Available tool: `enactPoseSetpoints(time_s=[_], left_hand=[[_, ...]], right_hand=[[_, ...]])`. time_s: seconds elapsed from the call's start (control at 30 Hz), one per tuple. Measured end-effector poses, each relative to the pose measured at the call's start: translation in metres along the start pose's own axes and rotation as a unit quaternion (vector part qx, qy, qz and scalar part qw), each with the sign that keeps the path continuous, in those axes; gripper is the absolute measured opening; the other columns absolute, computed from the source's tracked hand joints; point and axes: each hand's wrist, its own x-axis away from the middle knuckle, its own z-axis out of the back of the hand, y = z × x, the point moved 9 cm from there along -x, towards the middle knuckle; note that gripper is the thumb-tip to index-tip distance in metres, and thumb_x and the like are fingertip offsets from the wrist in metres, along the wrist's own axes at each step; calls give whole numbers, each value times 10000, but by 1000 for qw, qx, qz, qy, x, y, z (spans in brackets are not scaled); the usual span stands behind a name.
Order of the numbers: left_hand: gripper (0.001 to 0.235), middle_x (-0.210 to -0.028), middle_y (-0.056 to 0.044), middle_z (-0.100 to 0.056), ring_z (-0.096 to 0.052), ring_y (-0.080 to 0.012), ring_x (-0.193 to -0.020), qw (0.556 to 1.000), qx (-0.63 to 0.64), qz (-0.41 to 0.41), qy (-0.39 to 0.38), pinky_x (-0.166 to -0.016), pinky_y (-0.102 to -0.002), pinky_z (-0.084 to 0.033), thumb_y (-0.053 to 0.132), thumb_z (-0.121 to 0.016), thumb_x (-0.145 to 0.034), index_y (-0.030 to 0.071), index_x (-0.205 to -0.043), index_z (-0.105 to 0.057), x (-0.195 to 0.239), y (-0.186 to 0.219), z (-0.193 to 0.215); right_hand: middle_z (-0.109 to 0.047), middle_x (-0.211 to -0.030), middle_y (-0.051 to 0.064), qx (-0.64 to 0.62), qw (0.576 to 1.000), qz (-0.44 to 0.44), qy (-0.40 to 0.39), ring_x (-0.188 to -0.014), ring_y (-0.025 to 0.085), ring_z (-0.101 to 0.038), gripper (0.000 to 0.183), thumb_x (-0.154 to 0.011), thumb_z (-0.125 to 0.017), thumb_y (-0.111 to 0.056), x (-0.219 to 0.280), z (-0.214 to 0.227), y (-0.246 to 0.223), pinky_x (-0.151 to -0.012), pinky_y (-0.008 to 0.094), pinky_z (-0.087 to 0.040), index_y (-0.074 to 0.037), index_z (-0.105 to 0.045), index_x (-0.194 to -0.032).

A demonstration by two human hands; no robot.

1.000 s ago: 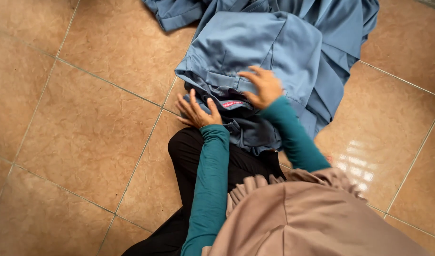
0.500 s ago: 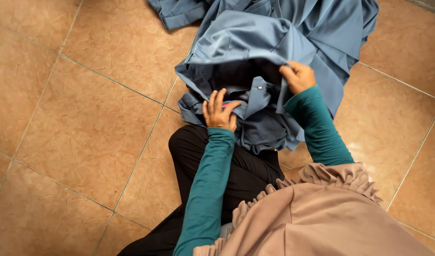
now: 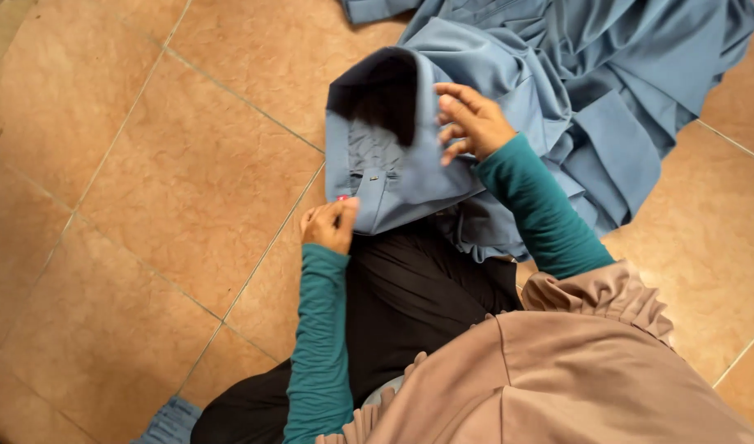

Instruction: The person sits on a tiled floor and folds several pairs of light blue trousers by hand. They smooth the fabric, fold the legs together, and then fold the trousers into neat rectangles, stacking them as they finish each pair.

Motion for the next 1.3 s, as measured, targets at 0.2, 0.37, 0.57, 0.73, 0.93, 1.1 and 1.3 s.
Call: enactPoseSetpoints(time_s=[0.2,0.37,0.57,0.73,0.93,1.1,1.3], left_hand=[[354,-911,15,-709,-671,-249,-995,997,-7,23,68,-968,-404,-452,579,-812,-814,237,-773,-729,8,-27,-30],[337,-1403,-91,-583,-601,-354,-1257,976,128,113,132,-977,-436,-551,433,-786,-909,124,-841,-669,38,-27,-3],[319,-1211,-31,-705,-712,-284,-1045,960,145,220,91,-830,-332,-627,478,-837,-852,183,-817,-720,43,-94,-38],[329,-832,-17,-757,-739,-218,-789,936,156,305,78,-676,-366,-633,563,-822,-825,243,-817,-744,43,-126,-45],[283,-863,-65,-737,-704,-170,-734,826,427,338,143,-592,-327,-655,311,-899,-806,152,-961,-724,48,-130,-44],[288,-947,-55,-704,-696,-163,-808,747,543,321,209,-654,-311,-637,125,-821,-872,89,-1112,-666,51,-125,-34],[795,-1356,-139,-475,-669,-397,-926,744,533,393,88,-704,-541,-657,818,-593,-827,349,-1446,-424,47,-71,-11]], right_hand=[[-645,-1301,248,384,868,229,-217,-1180,487,-607,625,-856,-821,-379,39,-74,-38,-978,649,-451,-131,-621,-1394],[-612,-1396,154,625,724,225,-186,-1349,369,-513,914,-734,-813,-621,33,-67,26,-1133,571,-330,-239,-525,-1513],[-733,-1058,-7,664,722,165,-105,-1010,322,-707,372,-835,-761,-517,-51,-56,70,-876,527,-552,-279,-731,-1119],[-632,-909,-15,555,679,477,50,-851,255,-650,185,-902,-787,-392,4,-100,-53,-781,434,-519,-233,-697,-930],[-595,-888,44,436,520,734,-20,-721,253,-539,161,-973,-600,-275,118,-161,-28,-666,383,-440,-183,-710,-900],[-552,-879,55,493,529,682,-111,-731,240,-543,226,-1088,-481,-188,117,-167,60,-640,324,-436,-118,-634,-937],[-578,-960,133,456,519,704,-163,-743,281,-568,348,-1114,-307,-128,137,-181,45,-637,341,-460,-105,-653,-1146]])
